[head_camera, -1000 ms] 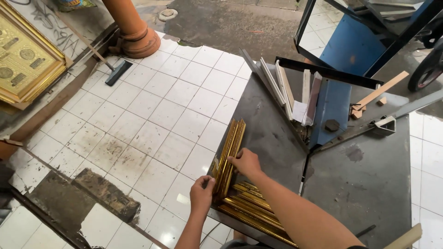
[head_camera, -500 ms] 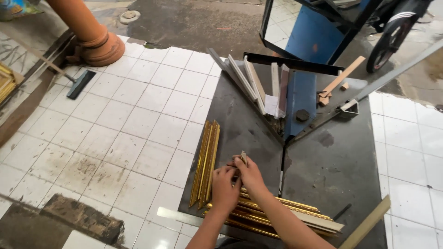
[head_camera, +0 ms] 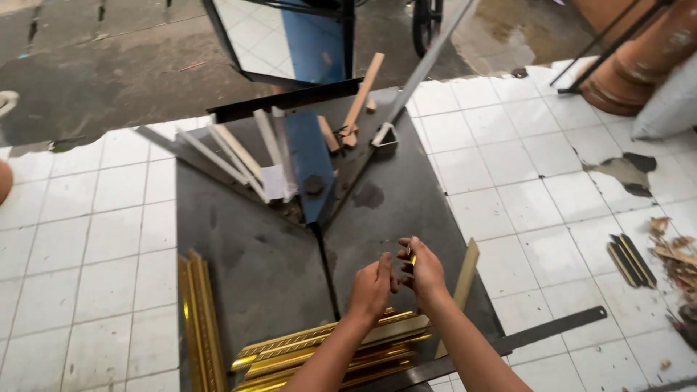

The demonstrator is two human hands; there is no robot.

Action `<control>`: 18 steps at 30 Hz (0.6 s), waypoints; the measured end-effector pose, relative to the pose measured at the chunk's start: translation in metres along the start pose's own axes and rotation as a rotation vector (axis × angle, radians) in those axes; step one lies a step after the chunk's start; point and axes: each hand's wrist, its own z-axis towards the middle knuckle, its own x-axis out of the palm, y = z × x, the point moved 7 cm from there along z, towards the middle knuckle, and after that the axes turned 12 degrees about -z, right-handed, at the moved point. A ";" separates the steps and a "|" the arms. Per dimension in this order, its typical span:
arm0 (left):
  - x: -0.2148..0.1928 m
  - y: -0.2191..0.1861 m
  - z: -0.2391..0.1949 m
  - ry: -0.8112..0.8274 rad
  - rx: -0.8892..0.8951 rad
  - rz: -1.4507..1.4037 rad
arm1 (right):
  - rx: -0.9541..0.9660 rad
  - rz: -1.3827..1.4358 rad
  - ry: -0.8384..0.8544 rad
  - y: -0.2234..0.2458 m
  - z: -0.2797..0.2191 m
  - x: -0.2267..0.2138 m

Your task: Sorting and aligning gold-colored frame molding pieces on a miter cutting station in a workshop.

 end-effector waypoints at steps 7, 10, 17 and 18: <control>0.071 -0.035 0.073 0.161 0.161 0.136 | -0.036 0.118 -0.123 0.035 0.085 -0.091; 0.094 -0.039 0.120 0.155 0.276 0.260 | -0.098 0.032 -0.131 0.052 0.145 -0.118; 0.114 -0.027 0.176 -0.083 0.463 0.358 | -0.096 -0.582 -0.180 0.093 0.249 -0.129; 0.111 -0.030 0.173 -0.191 0.517 0.346 | -0.058 -0.648 -0.175 0.100 0.257 -0.122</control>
